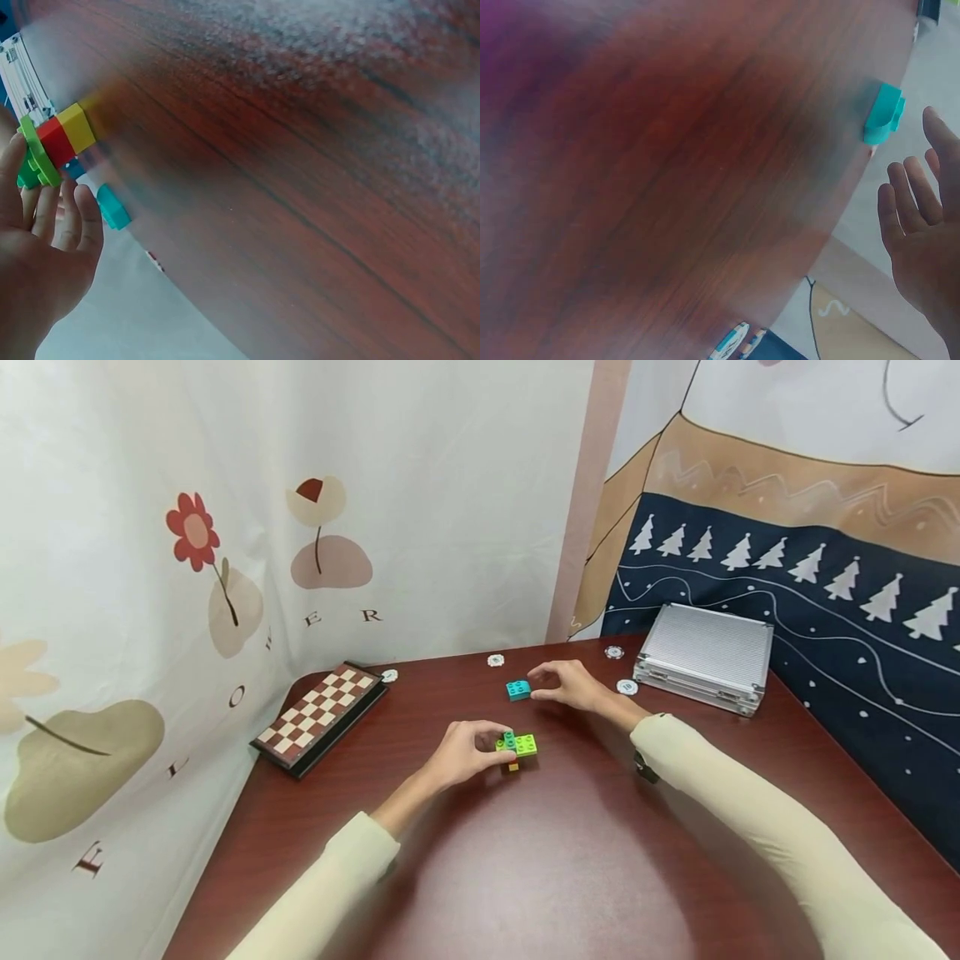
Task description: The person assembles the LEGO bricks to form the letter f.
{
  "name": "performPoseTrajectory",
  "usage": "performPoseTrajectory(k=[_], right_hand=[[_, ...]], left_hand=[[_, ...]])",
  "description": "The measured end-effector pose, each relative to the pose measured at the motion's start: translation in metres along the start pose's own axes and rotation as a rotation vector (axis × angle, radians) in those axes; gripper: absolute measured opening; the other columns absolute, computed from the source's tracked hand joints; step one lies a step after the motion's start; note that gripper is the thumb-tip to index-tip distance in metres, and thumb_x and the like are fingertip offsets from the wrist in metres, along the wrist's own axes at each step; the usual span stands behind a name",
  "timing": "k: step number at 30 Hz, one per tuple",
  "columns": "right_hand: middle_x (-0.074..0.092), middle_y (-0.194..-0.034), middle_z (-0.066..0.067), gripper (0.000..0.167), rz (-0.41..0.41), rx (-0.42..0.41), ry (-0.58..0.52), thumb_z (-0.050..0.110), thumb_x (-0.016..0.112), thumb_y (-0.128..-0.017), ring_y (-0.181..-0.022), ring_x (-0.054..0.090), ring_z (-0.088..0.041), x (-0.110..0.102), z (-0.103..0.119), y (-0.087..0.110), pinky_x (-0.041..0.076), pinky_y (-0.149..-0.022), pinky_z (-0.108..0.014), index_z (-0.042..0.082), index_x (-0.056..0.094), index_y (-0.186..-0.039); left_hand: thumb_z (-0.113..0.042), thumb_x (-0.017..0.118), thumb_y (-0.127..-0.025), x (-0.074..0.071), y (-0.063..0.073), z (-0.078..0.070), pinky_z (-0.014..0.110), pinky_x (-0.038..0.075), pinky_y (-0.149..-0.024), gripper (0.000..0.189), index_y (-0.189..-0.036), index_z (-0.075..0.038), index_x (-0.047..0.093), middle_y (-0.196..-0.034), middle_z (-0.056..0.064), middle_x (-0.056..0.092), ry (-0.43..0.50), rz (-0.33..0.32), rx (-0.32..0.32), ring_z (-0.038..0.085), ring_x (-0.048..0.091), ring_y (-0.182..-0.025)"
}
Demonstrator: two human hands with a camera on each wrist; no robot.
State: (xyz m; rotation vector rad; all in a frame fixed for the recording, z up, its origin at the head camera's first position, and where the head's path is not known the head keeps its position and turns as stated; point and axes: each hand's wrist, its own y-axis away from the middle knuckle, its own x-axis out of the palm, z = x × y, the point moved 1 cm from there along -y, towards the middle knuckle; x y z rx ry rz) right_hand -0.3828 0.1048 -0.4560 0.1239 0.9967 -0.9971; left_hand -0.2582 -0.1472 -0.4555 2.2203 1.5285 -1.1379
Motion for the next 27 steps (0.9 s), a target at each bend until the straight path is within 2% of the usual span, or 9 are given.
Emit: performPoseTrajectory(k=[7,13,21,27], right_hand=[[0.073,-0.121,-0.019,0.044,0.035,0.073,-0.002,0.014,0.084,-0.089,-0.113,0.07,-0.031,0.007,-0.006,-0.015,0.054,-0.098,-0.048,-0.004,0.07,-0.127],[0.072,-0.126,-0.017,0.046,0.084,0.145,0.021,0.019,0.082,-0.092,-0.118,0.069,-0.028,0.019,-0.012,-0.022,0.053,-0.1,-0.044,-0.002,0.069,-0.131],[0.073,-0.124,-0.016,0.045,0.098,0.139,0.066,0.021,0.082,-0.092,-0.116,0.068,-0.028,0.025,-0.016,-0.029,0.053,-0.1,-0.045,0.0,0.071,-0.129],[0.075,-0.118,-0.013,0.04,0.117,0.138,0.084,0.023,0.083,-0.091,-0.108,0.07,-0.026,0.028,-0.014,-0.029,0.055,-0.095,-0.043,0.003,0.075,-0.124]], left_hand=[[-0.028,0.09,-0.083,0.0,-0.003,0.0,0.027,0.054,-0.07,0.033,-0.112,-0.016,0.08,-0.086,-0.005,0.075,-0.013,0.013,-0.033,0.007,0.066,-0.075],[-0.027,0.091,-0.082,0.001,-0.003,0.0,0.027,0.055,-0.071,0.033,-0.111,-0.016,0.08,-0.087,-0.004,0.076,-0.006,0.015,-0.059,0.008,0.067,-0.077],[-0.027,0.091,-0.082,0.0,-0.005,-0.002,0.027,0.056,-0.073,0.034,-0.112,-0.016,0.08,-0.091,-0.004,0.076,-0.005,0.021,-0.069,0.009,0.068,-0.079],[-0.028,0.091,-0.083,0.0,-0.003,-0.001,0.027,0.056,-0.073,0.033,-0.112,-0.016,0.08,-0.093,-0.004,0.077,0.002,0.028,-0.082,0.008,0.068,-0.08]])
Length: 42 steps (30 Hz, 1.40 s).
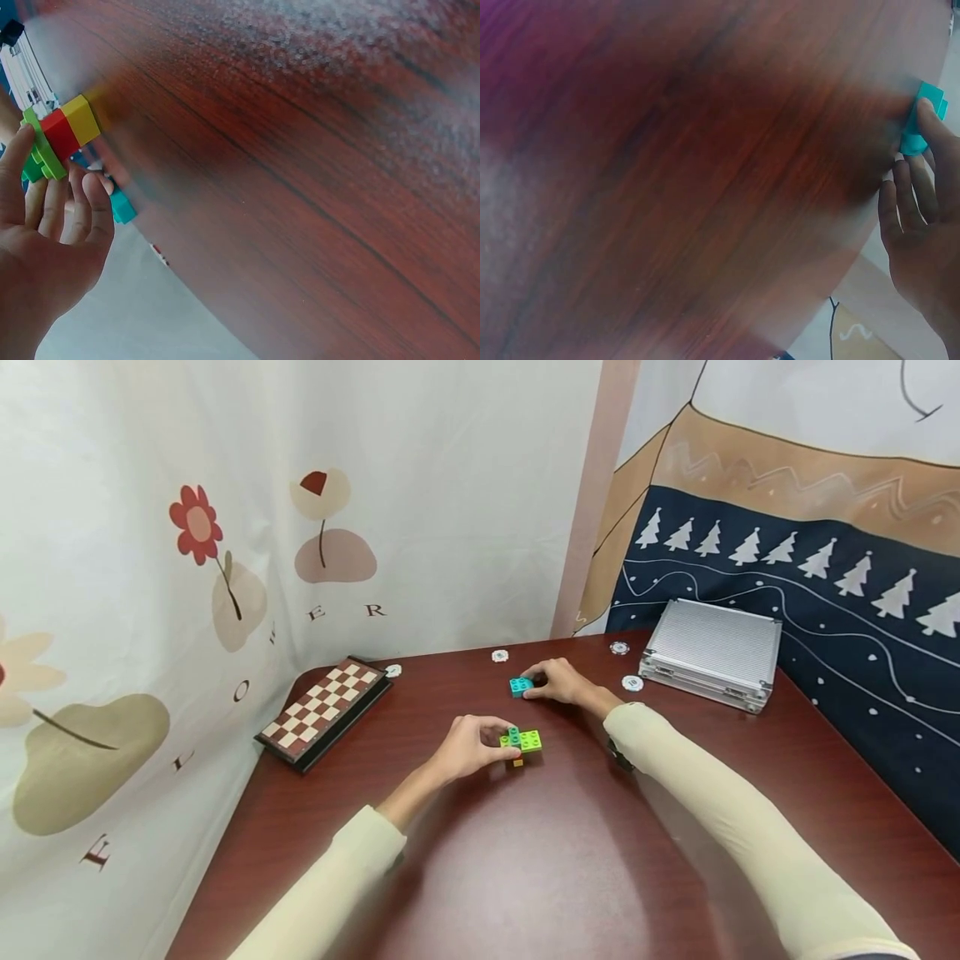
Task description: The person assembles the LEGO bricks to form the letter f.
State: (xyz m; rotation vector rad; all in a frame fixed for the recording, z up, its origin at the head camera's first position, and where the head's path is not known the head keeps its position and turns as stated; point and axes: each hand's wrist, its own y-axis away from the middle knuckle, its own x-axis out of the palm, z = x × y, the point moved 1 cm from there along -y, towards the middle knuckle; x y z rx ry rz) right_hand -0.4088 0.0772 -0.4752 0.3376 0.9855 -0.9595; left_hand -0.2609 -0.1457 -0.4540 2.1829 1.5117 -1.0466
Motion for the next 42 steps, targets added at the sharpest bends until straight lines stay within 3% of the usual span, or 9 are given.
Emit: performPoseTrajectory(k=[17,26,32,42], right_hand=[[0.076,-0.109,-0.009,0.038,0.019,-0.031,0.001,0.026,0.086,-0.089,-0.098,0.07,-0.021,-0.004,0.003,0.016,0.058,-0.088,-0.039,0.004,0.077,-0.118],[0.076,-0.105,-0.006,0.035,-0.027,-0.121,-0.036,0.025,0.086,-0.088,-0.094,0.07,-0.021,-0.015,0.02,0.027,0.059,-0.084,-0.036,0.005,0.077,-0.116],[0.076,-0.107,-0.009,0.037,-0.026,-0.183,-0.062,0.024,0.086,-0.088,-0.095,0.072,-0.028,-0.021,0.032,0.035,0.06,-0.085,-0.041,0.003,0.077,-0.117],[0.074,-0.104,-0.006,0.039,-0.043,-0.21,-0.09,0.026,0.088,-0.086,-0.093,0.071,-0.027,-0.029,0.048,0.05,0.06,-0.082,-0.041,0.005,0.078,-0.117]], left_hand=[[-0.029,0.09,-0.083,0.0,0.0,-0.002,0.028,0.056,-0.075,0.035,-0.113,-0.014,0.08,-0.093,-0.004,0.076,-0.017,0.009,-0.02,0.009,0.068,-0.081],[-0.029,0.091,-0.082,0.001,0.0,0.0,0.029,0.057,-0.074,0.036,-0.112,-0.012,0.08,-0.093,0.0,0.077,-0.035,0.0,-0.014,0.011,0.069,-0.08],[-0.028,0.091,-0.082,0.0,0.0,0.0,0.03,0.057,-0.075,0.037,-0.112,-0.01,0.08,-0.095,0.001,0.078,-0.035,-0.001,-0.011,0.012,0.07,-0.082],[-0.028,0.091,-0.082,0.001,0.0,0.0,0.029,0.058,-0.075,0.038,-0.113,-0.009,0.079,-0.096,0.001,0.078,-0.024,-0.001,-0.014,0.008,0.069,-0.082]])
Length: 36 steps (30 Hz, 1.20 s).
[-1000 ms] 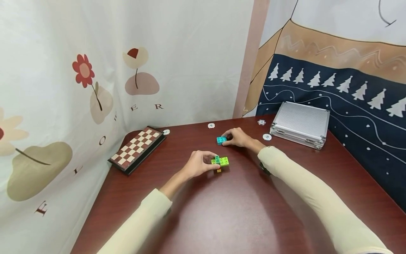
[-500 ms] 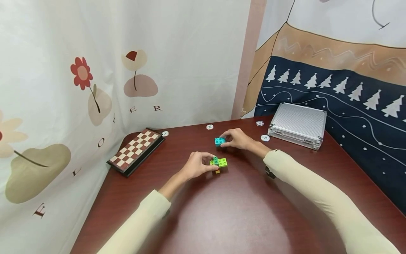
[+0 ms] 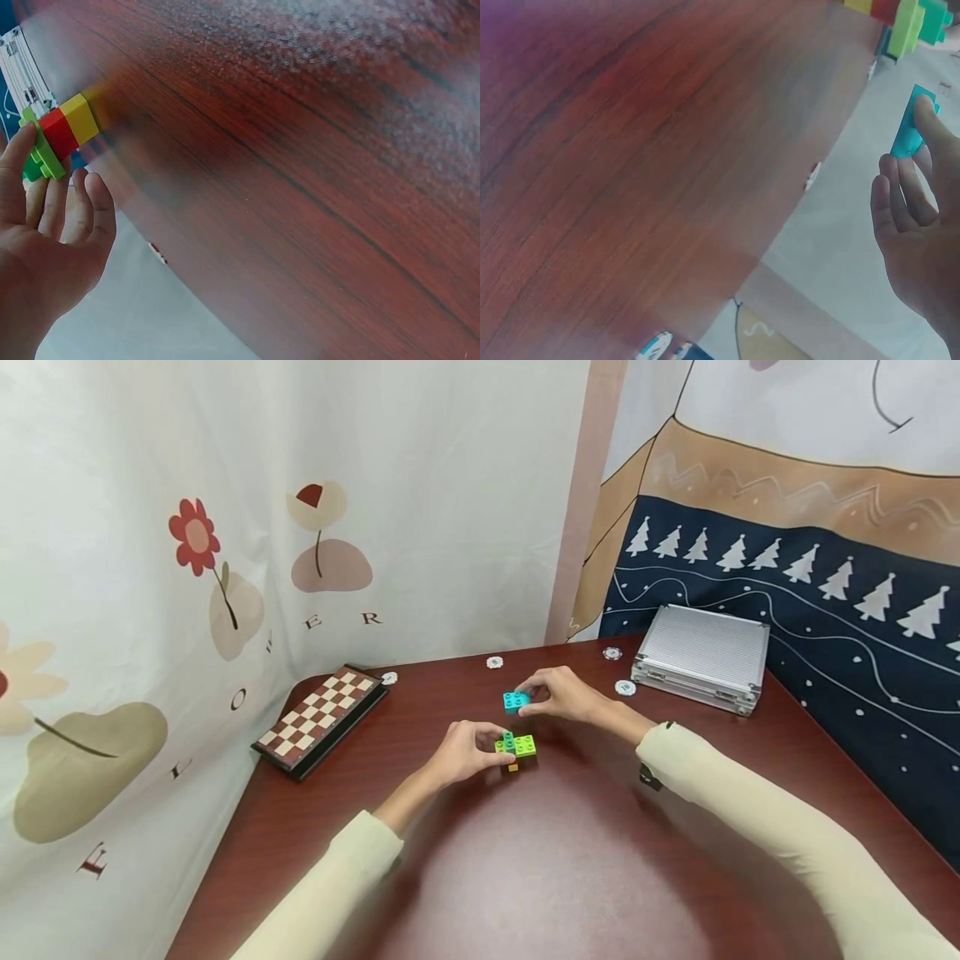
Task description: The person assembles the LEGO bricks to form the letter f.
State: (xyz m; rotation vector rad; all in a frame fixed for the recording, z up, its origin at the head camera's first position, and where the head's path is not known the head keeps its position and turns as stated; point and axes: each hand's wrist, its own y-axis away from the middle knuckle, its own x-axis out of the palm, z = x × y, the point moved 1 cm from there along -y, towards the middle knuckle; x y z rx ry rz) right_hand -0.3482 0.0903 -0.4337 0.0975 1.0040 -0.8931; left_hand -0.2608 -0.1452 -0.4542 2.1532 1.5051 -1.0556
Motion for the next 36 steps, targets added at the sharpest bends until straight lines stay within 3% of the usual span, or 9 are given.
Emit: performPoseTrajectory(k=[11,20,26,30,36], right_hand=[[0.074,-0.107,-0.002,0.04,0.024,-0.035,0.003,0.025,0.089,-0.085,-0.093,0.07,-0.022,-0.008,0.026,0.014,0.06,-0.082,-0.035,0.01,0.077,-0.12],[0.073,-0.105,0.001,0.038,0.025,-0.066,-0.022,0.024,0.089,-0.085,-0.092,0.068,-0.022,-0.012,0.039,0.025,0.06,-0.082,-0.046,0.01,0.078,-0.118],[0.073,-0.103,0.001,0.038,0.047,-0.077,-0.036,0.022,0.089,-0.085,-0.091,0.07,-0.028,-0.009,0.043,0.03,0.061,-0.079,-0.038,0.01,0.078,-0.119],[0.072,-0.104,0.003,0.04,0.057,-0.086,-0.01,0.025,0.088,-0.086,-0.091,0.069,-0.02,-0.007,0.043,0.033,0.059,-0.078,-0.03,0.013,0.077,-0.123],[0.072,-0.105,0.003,0.041,0.059,-0.129,0.015,0.026,0.086,-0.088,-0.089,0.066,-0.013,-0.004,0.04,0.035,0.058,-0.076,-0.027,0.015,0.075,-0.127]], left_hand=[[-0.027,0.091,-0.082,0.0,0.001,0.0,0.03,0.057,-0.074,0.037,-0.112,-0.009,0.08,-0.096,0.001,0.078,-0.009,-0.007,-0.001,0.007,0.069,-0.08],[-0.028,0.091,-0.082,0.0,0.001,-0.001,0.031,0.058,-0.076,0.037,-0.112,-0.01,0.08,-0.098,0.001,0.078,-0.007,-0.006,-0.007,0.008,0.07,-0.082],[-0.028,0.091,-0.082,0.0,0.003,0.0,0.031,0.058,-0.076,0.038,-0.113,-0.008,0.079,-0.097,0.001,0.078,0.006,-0.005,-0.004,0.008,0.07,-0.081],[-0.027,0.091,-0.082,-0.001,0.002,0.001,0.031,0.059,-0.076,0.039,-0.114,-0.007,0.079,-0.098,0.002,0.078,0.016,0.001,0.006,0.009,0.071,-0.082],[-0.028,0.091,-0.082,-0.001,0.001,0.0,0.031,0.058,-0.076,0.041,-0.115,-0.007,0.078,-0.098,0.002,0.078,0.008,0.013,0.0,0.009,0.071,-0.082]])
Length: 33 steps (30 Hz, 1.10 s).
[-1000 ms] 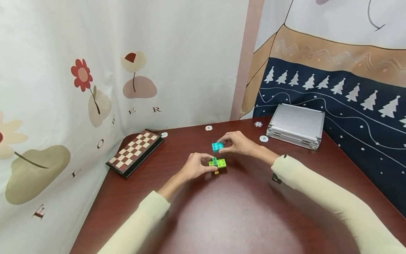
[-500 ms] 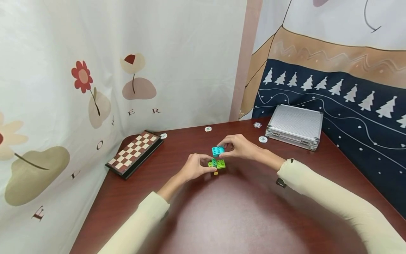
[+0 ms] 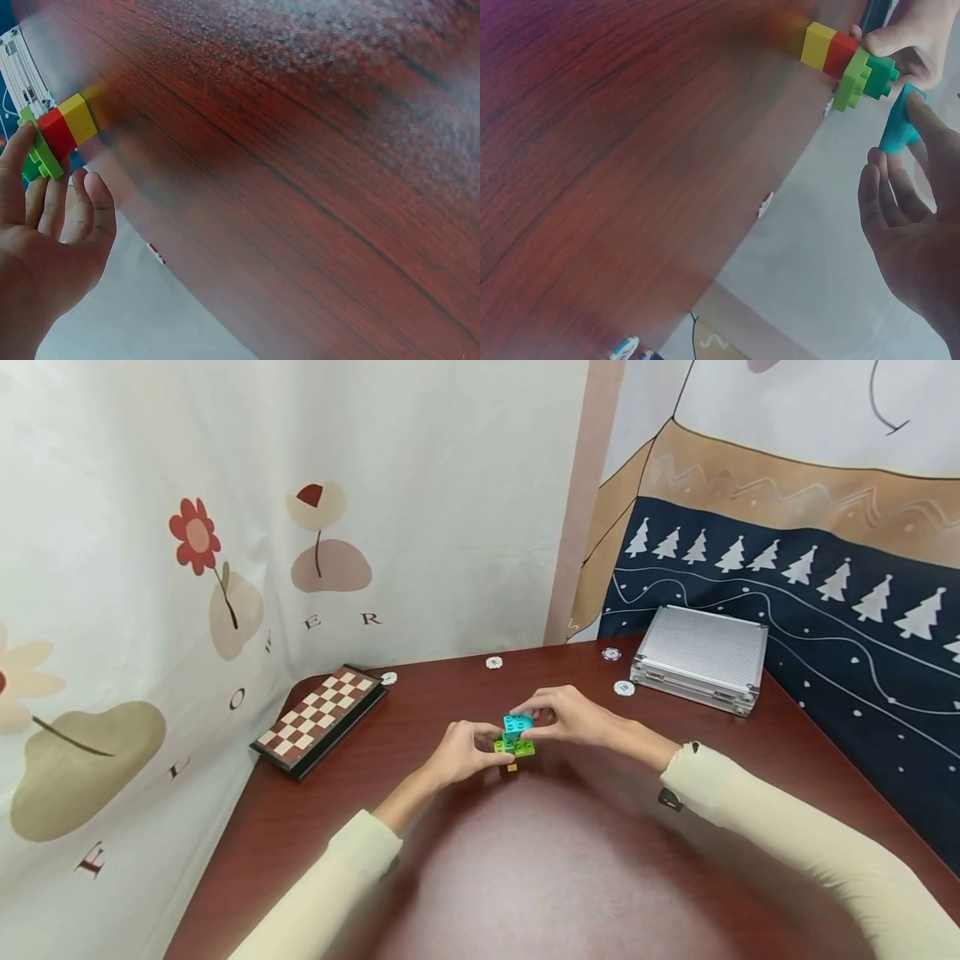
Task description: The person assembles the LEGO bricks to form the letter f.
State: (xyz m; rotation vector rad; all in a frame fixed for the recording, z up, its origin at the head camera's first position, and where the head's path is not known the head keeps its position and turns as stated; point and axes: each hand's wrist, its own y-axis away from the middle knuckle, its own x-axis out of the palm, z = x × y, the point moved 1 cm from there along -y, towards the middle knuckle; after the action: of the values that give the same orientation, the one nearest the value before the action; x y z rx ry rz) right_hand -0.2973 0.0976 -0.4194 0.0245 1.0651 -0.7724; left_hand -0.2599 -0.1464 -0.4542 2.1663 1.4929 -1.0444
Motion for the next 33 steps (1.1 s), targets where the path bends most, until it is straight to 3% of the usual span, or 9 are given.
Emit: performPoseTrajectory(k=[17,27,33], right_hand=[[0.071,-0.104,0.002,0.038,0.022,-0.01,-0.004,0.027,0.086,-0.088,-0.088,0.07,-0.021,0.0068,0.001,-0.0013,0.057,-0.072,-0.026,0.017,0.078,-0.124],[0.07,-0.101,0.002,0.036,0.056,-0.028,-0.029,0.027,0.086,-0.088,-0.087,0.069,-0.026,0.0084,0.0054,-0.0064,0.059,-0.073,-0.032,0.015,0.078,-0.122],[0.07,-0.101,0.001,0.036,0.066,-0.011,-0.023,0.029,0.085,-0.089,-0.087,0.068,-0.025,0.0072,0.0026,-0.006,0.059,-0.074,-0.035,0.016,0.079,-0.122]], left_hand=[[-0.028,0.09,-0.083,0.0001,0.0,0.0009,0.028,0.058,-0.075,0.041,-0.116,-0.006,0.078,-0.099,0.003,0.079,0.017,0.002,0.009,0.007,0.072,-0.08],[-0.028,0.09,-0.083,0.0004,0.0006,0.0019,0.025,0.054,-0.067,0.032,-0.108,-0.011,0.079,-0.082,-0.003,0.076,0.006,0.003,0.03,0.007,0.07,-0.072],[-0.028,0.09,-0.083,0.0001,-0.0007,0.0016,0.025,0.054,-0.068,0.036,-0.112,-0.009,0.079,-0.083,-0.003,0.076,-0.007,0.006,0.024,0.007,0.069,-0.072]])
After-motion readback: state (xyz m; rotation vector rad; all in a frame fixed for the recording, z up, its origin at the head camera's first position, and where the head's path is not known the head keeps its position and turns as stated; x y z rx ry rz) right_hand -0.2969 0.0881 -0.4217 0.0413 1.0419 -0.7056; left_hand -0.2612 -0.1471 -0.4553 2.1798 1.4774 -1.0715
